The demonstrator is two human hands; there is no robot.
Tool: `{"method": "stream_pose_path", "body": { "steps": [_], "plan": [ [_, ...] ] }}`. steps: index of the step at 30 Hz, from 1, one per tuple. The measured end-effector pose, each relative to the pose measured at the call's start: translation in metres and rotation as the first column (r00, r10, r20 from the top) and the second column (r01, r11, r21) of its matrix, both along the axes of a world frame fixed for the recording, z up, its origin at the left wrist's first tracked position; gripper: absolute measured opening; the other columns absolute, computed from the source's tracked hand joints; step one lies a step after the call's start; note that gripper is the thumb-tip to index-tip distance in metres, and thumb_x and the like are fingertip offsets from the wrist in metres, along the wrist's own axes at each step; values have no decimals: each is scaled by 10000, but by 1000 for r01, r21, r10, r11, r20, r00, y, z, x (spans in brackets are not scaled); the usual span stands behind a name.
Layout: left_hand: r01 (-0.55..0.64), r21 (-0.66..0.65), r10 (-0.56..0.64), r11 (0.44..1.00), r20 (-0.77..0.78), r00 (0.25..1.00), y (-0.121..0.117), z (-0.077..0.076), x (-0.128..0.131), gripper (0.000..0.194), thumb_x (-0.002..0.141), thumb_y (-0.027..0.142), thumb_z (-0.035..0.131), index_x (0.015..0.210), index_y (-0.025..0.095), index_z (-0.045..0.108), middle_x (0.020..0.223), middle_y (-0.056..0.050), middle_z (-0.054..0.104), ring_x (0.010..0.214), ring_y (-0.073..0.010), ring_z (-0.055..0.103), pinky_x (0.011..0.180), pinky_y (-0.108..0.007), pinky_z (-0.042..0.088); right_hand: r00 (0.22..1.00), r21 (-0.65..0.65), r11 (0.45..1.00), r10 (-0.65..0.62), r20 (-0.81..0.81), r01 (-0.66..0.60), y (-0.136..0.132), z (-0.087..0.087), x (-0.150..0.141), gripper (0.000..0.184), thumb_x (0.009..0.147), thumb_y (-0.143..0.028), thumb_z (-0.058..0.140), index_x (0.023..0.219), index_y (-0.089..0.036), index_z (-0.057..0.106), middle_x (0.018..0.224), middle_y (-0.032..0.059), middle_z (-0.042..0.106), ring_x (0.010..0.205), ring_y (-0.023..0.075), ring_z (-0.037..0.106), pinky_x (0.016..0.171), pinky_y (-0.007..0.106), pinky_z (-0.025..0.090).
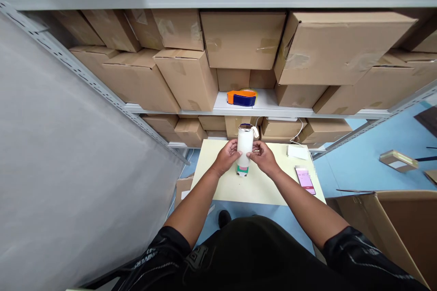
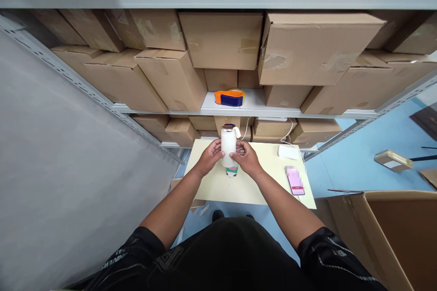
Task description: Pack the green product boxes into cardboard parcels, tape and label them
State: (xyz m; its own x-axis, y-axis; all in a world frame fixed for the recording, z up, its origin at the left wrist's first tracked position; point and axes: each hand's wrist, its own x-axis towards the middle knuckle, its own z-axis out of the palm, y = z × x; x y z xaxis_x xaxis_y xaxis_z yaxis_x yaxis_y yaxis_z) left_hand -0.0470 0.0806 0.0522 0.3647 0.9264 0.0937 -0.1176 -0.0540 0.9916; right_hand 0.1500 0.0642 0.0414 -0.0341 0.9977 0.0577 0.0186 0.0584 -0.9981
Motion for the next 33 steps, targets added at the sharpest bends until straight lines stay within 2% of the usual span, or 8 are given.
{"method": "stream_pose_path", "body": {
  "steps": [4, 9, 12, 16, 21, 26, 30, 33],
  "plan": [
    [-5, 25, 4, 1000, 26, 1000, 0, -3, 2, 660, 806, 415, 805, 1366, 189, 540, 1377, -149, 601, 1287, -305, 592, 1101, -475, 489, 999, 37, 999, 2, 39, -3, -1, 0, -3, 553, 709, -458, 858, 1152, -252, 597, 1019, 37, 596, 924, 199, 574, 789, 346, 563],
    [-41, 65, 43, 997, -29, 999, 1, -4, 1, 645, 789, 388, 810, 1368, 210, 588, 1401, -122, 490, 1286, -298, 568, 1082, -437, 512, 992, 53, 999, -5, 124, -1, -4, 5, -4, 541, 721, -478, 854, 1165, -263, 631, 982, 14, 544, 881, 183, 560, 759, 325, 554],
    [-11, 66, 13, 998, -29, 999, 0, -2, 1, 604, 810, 332, 752, 1382, 220, 593, 1356, -108, 516, 1269, -301, 575, 1070, -436, 511, 989, 34, 999, -34, 145, 29, -3, 6, -4, 610, 712, -474, 860, 1230, -267, 612, 999, 14, 538, 875, 184, 571, 747, 332, 552],
    [39, 19, -39, 999, 32, 999, -1, -2, 4, 606, 812, 287, 720, 1397, 211, 579, 1331, -109, 585, 1256, -305, 593, 1072, -435, 492, 982, 67, 997, -60, 179, 49, 0, 6, -6, 674, 704, -462, 868, 1289, -281, 587, 1126, 52, 580, 1002, 223, 589, 742, 333, 552],
    [39, -40, -35, 998, 101, 994, -2, -5, 4, 829, 758, 288, 831, 1479, 222, 426, 1370, -142, 606, 1289, -296, 581, 1065, -435, 483, 994, 22, 999, -47, 97, 45, -2, 13, -5, 603, 752, -456, 833, 1270, -277, 583, 1235, 70, 643, 982, 215, 592, 717, 321, 537],
    [17, -76, -9, 997, 109, 994, -5, -8, 3, 655, 784, 329, 829, 1331, 192, 495, 1361, -155, 634, 1219, -289, 624, 1015, -434, 493, 1000, 14, 1000, 4, -3, -4, -3, 19, -1, 427, 872, -481, 694, 1241, -269, 661, 1168, 59, 684, 923, 196, 594, 812, 351, 534],
    [19, -131, -1, 991, 131, 991, -7, -9, 6, 601, 806, 328, 780, 1320, 194, 498, 1287, -137, 685, 1153, -286, 653, 972, -436, 501, 996, -50, 998, -33, -83, 29, -2, 19, -2, 477, 802, -474, 767, 1216, -255, 679, 1089, 44, 668, 825, 168, 560, 796, 348, 526],
    [22, -122, -4, 992, 142, 990, -8, -9, 7, 593, 829, 353, 764, 1351, 197, 529, 1318, -129, 669, 1207, -291, 625, 1017, -436, 479, 994, -61, 997, -45, -101, 39, -2, 17, -5, 493, 776, -493, 797, 1189, -247, 687, 1047, 40, 655, 826, 168, 554, 799, 348, 527]
  ]
}}
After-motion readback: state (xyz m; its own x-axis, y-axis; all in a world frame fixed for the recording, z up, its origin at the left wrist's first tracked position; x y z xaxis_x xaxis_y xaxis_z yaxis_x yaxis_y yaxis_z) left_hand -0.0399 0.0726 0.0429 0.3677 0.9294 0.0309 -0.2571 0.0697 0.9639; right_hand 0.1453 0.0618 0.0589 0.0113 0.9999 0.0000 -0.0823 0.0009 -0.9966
